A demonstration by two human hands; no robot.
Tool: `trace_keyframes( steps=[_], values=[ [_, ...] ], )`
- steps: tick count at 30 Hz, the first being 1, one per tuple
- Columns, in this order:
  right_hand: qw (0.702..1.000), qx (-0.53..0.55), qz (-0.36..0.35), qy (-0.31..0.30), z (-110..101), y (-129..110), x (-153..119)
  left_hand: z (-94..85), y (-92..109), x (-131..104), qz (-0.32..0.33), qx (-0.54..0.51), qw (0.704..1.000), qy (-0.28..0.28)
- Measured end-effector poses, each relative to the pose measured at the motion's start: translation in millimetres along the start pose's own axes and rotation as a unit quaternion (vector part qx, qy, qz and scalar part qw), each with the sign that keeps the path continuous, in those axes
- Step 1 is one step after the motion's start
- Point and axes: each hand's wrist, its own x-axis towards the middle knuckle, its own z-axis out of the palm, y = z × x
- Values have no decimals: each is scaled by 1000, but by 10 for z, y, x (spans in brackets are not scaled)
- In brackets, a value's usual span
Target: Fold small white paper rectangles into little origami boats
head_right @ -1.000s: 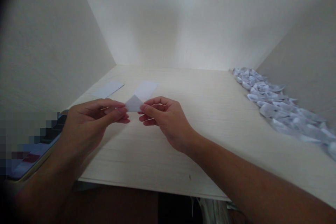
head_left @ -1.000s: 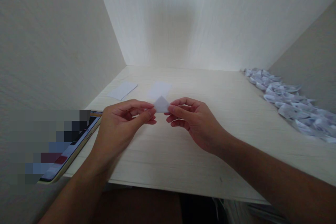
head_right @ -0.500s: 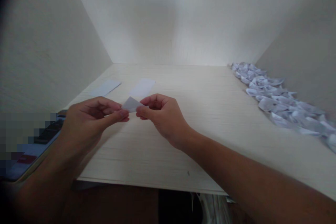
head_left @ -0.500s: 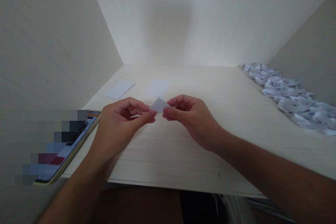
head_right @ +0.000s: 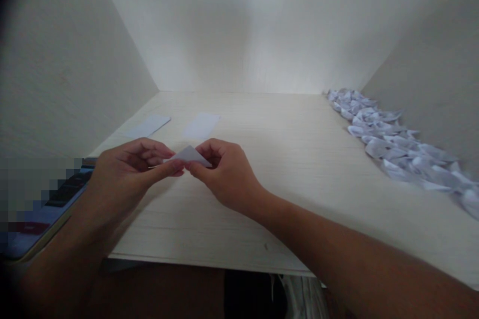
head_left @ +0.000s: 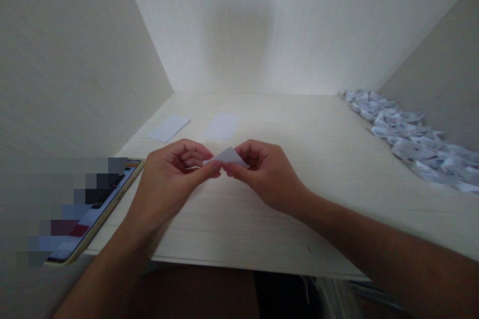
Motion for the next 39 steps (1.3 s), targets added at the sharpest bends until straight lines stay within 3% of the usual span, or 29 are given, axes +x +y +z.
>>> trace_keyframes(
  steps=[5,11,22,26,39],
  values=[
    [1000,-7,-2,-21,-32,-7,11,8,10,1,-6,24,999,-26],
    [999,10,7,-37,-74,-21,44,16,27,5,1,1,1000,-16],
    [999,27,20,-31,-139,-28,99,-141,17,46,-50,-67,996,-27],
    [999,42,12,4,-131,-17,102,-137,-37,63,-39,-88,995,-11],
    [977,-56,-153,139,-43,-100,-22,18,80,-71,87,-51,991,92]
  ],
)
